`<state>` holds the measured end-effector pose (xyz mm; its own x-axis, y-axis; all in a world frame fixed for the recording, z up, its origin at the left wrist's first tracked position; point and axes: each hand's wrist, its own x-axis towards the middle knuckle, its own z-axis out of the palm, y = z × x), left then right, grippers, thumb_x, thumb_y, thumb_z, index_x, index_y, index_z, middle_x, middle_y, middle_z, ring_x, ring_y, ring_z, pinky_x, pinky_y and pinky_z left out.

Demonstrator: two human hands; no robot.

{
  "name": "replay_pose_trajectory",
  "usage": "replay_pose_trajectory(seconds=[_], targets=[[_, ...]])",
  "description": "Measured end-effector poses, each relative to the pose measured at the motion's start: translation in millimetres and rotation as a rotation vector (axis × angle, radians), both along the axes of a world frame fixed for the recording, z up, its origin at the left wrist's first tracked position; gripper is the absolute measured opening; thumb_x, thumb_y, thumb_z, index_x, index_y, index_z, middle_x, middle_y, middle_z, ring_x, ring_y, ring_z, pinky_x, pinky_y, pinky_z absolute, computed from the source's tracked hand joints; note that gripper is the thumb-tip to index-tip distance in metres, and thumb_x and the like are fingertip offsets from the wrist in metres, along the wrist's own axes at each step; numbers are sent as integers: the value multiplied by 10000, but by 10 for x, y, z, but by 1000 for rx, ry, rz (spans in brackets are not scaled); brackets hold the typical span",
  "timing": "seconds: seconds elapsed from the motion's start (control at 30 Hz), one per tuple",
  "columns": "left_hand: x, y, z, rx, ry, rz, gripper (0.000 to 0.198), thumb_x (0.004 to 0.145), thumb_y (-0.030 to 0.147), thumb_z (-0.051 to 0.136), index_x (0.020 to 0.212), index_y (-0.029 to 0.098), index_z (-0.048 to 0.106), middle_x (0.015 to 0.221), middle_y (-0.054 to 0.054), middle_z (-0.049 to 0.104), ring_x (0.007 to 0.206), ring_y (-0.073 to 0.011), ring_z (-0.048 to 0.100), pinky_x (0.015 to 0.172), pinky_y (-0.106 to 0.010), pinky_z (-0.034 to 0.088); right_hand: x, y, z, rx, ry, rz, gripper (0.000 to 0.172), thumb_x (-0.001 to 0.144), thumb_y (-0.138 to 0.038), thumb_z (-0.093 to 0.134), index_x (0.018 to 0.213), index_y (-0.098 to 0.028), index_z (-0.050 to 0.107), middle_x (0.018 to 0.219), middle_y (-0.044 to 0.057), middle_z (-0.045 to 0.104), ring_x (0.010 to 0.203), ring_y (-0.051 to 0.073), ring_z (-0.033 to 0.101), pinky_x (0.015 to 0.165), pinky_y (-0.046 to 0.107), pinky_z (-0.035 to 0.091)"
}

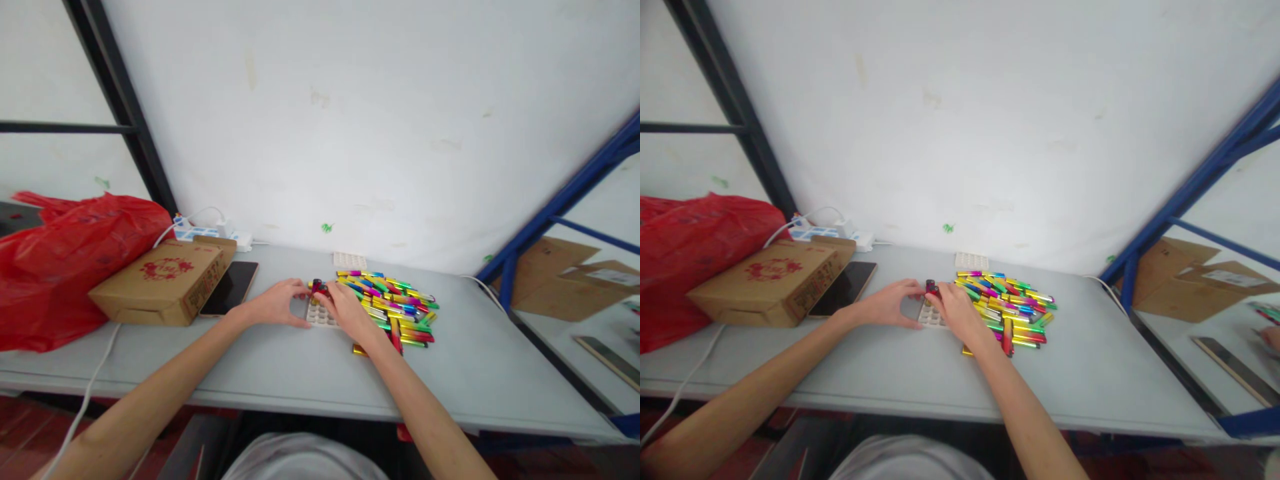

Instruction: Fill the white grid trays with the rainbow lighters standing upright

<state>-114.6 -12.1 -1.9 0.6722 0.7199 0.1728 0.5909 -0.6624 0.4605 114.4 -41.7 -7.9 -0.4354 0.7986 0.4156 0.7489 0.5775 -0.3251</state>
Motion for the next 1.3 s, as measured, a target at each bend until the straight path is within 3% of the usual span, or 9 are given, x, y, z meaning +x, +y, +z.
replay_pose_trajectory(seconds=[0.13,0.3,0.47,0.6,0.93,1.07,1.17,1.3], targets=[[-8,9,-24,9,-4,-10,662,688,602,876,1173,182,712,1122,-87,671,1061,-290,637,976,-382,496,-34,-6,39,51,-114,14,260,1090,-397,516,1071,-173,646,1033,111,745,957,245,691,844,338,479],[-19,18,-52,18,-17,-15,641,689,622,860,1137,188,711,1117,-79,668,1062,-286,646,983,-373,495,80,13,103,65,-173,-17,369,1067,-476,541,881,-184,667,873,64,732,860,223,681,842,339,447],[-104,50,8,-1,53,5,678,643,650,854,1106,181,696,1120,-83,663,1052,-290,655,975,-358,506,494,148,91,56,-62,-59,222,1081,-312,538,962,-201,689,973,64,731,946,218,673,880,328,459],[-237,79,77,-21,153,50,723,583,652,869,1076,159,677,1123,-105,667,1063,-317,650,977,-380,513,725,224,10,25,-88,-72,96,1001,-275,669,1058,-201,692,1062,83,711,1043,251,651,951,369,480],[-278,53,128,-20,192,66,738,583,652,849,1107,171,654,1161,-110,682,1107,-324,652,982,-370,517,622,254,-16,62,-198,-135,251,957,-263,702,1201,-212,668,1238,127,654,1196,307,595,1025,457,487],[-283,59,113,-8,182,67,730,579,667,845,1085,174,661,1154,-104,685,1074,-318,668,966,-369,527,637,278,0,35,-229,-137,151,975,-220,661,1122,-210,694,1174,117,689,1168,302,616,1027,454,490],[-294,74,89,-2,172,64,728,584,659,847,1090,169,661,1149,-105,687,1070,-317,671,968,-368,528,637,258,24,47,-157,-137,139,1010,-219,590,1106,-208,691,1160,122,712,1164,304,633,1030,453,487],[-262,78,51,24,146,55,716,599,690,837,1063,172,666,1112,-108,693,1042,-318,670,932,-373,535,625,183,93,30,76,-150,256,1079,-288,451,1263,-200,606,1132,112,747,1054,272,696,943,396,510]])
